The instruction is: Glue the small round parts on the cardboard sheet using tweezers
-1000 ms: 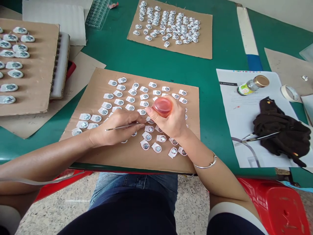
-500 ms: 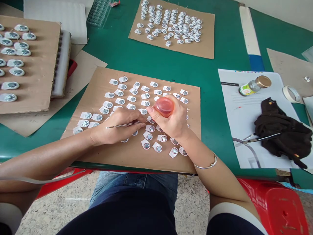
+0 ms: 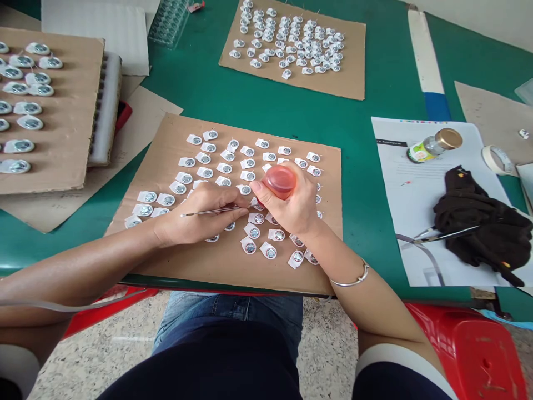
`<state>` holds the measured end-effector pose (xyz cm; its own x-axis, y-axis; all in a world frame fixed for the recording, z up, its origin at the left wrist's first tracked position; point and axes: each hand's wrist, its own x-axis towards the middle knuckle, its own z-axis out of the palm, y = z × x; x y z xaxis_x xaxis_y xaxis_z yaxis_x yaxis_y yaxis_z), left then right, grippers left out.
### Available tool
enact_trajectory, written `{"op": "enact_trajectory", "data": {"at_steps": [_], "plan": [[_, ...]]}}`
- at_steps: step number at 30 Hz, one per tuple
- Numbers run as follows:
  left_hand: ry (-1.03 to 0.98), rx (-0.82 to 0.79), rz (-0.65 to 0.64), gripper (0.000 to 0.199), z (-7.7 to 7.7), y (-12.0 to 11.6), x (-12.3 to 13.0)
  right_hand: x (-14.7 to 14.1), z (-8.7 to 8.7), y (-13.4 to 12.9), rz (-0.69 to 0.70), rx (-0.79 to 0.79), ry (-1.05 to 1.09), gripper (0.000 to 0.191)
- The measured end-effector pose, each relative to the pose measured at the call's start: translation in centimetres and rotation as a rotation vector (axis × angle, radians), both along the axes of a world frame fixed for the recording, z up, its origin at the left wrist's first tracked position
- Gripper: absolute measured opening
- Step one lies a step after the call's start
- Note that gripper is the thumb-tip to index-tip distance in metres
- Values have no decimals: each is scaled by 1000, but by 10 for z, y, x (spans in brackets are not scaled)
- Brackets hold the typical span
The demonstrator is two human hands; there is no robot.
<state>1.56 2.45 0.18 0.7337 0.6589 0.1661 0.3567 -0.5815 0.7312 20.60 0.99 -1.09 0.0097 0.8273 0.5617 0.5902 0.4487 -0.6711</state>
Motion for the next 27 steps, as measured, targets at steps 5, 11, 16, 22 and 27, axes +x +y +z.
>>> {"op": "enact_trajectory", "data": {"at_steps": [5, 11, 16, 22, 27], "plan": [[8, -7, 4, 9, 0, 0, 0, 0, -1, 1, -3, -8, 19, 24], [16, -25, 11, 10, 0, 1, 1, 0, -1, 1, 9, 1, 37, 21], [25, -42, 16, 11, 1, 0, 1, -1, -1, 1, 0, -46, 80, 25], [-11, -117, 151, 9, 3, 4, 5, 26, 14, 24, -27, -250, 573, 36], [-25, -130, 265, 9, 23, 11, 14, 35, 38, 45, 50, -255, 627, 36]]}}
